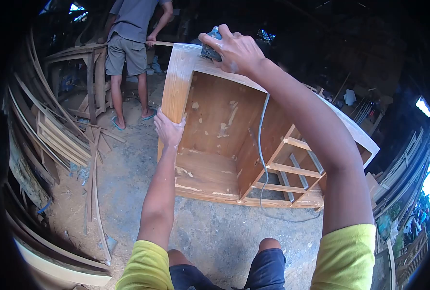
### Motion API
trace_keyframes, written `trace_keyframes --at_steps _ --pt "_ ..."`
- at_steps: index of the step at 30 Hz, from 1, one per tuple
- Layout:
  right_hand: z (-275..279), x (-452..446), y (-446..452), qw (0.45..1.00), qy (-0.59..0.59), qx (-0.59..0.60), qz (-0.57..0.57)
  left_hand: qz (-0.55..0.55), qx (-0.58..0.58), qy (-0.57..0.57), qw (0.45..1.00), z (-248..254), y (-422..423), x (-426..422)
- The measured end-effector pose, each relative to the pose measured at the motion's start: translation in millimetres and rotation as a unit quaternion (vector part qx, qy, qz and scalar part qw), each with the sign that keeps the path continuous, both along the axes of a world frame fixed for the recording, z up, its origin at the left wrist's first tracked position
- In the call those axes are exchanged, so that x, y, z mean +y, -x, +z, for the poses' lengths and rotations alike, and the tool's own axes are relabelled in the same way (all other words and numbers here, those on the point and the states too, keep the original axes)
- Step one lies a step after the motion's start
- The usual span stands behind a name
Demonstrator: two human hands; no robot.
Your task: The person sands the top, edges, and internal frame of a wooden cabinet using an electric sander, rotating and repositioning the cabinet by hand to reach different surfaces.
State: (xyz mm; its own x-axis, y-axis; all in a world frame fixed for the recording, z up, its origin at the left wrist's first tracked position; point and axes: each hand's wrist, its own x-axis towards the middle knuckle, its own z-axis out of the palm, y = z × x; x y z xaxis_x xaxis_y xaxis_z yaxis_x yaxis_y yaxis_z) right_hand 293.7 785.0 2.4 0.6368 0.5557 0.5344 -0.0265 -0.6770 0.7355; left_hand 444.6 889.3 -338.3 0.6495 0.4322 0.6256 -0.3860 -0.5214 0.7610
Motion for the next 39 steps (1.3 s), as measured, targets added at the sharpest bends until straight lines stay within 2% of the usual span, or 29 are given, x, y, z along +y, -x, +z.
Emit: trace_keyframes --at_steps 5,8,10,14,17,24,26,28,31,33,37,39 --pt "-47 38 -18 0.977 -0.179 -0.066 0.098 -0.002 -0.003 -0.021 1.0 0 1 1" --pt "-81 9 -1 0.966 -0.233 -0.081 0.077 -0.001 -0.004 -0.023 1.0 3 1 -2" --pt "-100 -33 21 0.944 -0.291 -0.134 0.083 0.01 -0.016 -0.019 1.0 1 0 -1" --pt "-127 -103 45 0.865 -0.382 -0.319 0.063 0.01 -0.005 -0.017 1.0 2 2 1" --pt "-127 -101 41 0.842 -0.406 -0.35 0.055 0.002 0.007 -0.014 1.0 7 4 -1" --pt "-121 7 -4 0.89 -0.382 -0.214 0.124 -0.03 0.025 -0.003 0.999 9 9 4" --pt "-120 40 -22 0.91 -0.37 -0.157 0.104 -0.036 0.03 -0.009 0.999 8 6 3" --pt "-119 68 -36 0.924 -0.346 -0.118 0.108 0.004 -0.018 -0.025 1.0 1 0 0" --pt "-111 91 -45 0.93 -0.322 -0.098 0.147 -0.004 0.003 -0.025 1.0 2 0 0" --pt "-105 86 -41 0.944 -0.303 -0.064 0.115 -0.003 0.007 -0.02 1.0 5 3 -2" --pt "-112 51 -26 0.927 -0.344 -0.124 0.089 0.002 0.032 0.009 0.999 7 6 1" --pt "-114 57 -28 0.922 -0.343 -0.138 0.116 -0.043 0.056 0.018 0.997 9 8 2"
